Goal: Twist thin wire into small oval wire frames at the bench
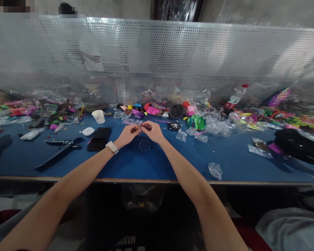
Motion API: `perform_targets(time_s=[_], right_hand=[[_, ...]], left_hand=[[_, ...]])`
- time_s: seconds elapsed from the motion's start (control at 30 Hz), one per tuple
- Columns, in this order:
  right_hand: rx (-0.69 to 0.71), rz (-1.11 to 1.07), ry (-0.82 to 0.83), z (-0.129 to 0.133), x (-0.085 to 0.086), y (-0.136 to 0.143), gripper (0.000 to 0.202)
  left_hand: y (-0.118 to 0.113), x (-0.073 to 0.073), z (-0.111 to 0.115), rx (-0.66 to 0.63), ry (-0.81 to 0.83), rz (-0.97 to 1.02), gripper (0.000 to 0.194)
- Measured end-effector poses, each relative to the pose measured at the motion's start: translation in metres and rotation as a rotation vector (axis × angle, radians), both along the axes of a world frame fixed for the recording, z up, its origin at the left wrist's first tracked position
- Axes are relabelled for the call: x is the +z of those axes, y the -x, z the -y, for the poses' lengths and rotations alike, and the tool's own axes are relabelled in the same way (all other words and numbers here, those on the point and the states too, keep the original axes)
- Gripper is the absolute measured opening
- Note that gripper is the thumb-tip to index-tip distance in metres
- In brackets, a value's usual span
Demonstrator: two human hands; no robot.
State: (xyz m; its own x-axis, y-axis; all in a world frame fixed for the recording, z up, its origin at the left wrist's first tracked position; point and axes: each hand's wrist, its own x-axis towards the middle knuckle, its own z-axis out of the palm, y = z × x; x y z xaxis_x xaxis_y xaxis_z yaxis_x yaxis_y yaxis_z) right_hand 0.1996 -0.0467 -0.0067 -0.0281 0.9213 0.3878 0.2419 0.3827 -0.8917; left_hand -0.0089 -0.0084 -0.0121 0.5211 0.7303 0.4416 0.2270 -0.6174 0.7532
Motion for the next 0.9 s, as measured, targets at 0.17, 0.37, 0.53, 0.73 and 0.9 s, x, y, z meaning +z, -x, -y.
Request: perform_targets(time_s=[0.17,0.37,0.53,0.73,0.9], right_hand=[[-0.084,0.146,-0.009,-0.001,-0.003,0.000,0.017],[-0.163,0.250,-0.051,-0.002,-0.002,-0.002,0.011],[-0.122,0.289,-0.109,0.001,-0.001,-0.001,0.009],[-0.090,0.303,-0.113,0.004,0.002,0.000,0.009],[-0.085,0.328,-0.113,0.005,0.004,-0.002,0.009]], left_hand=[[0.010,0.011,0.006,0.043,-0.226,-0.461,0.015],[0.032,0.025,0.017,0.631,-0.263,-0.839,0.057],[0.044,0.033,0.017,0.728,0.000,-1.042,0.071],[0.039,0.035,0.018,0.721,-0.006,-1.014,0.074],[0.039,0.032,0.017,0.706,0.011,-0.998,0.072]])
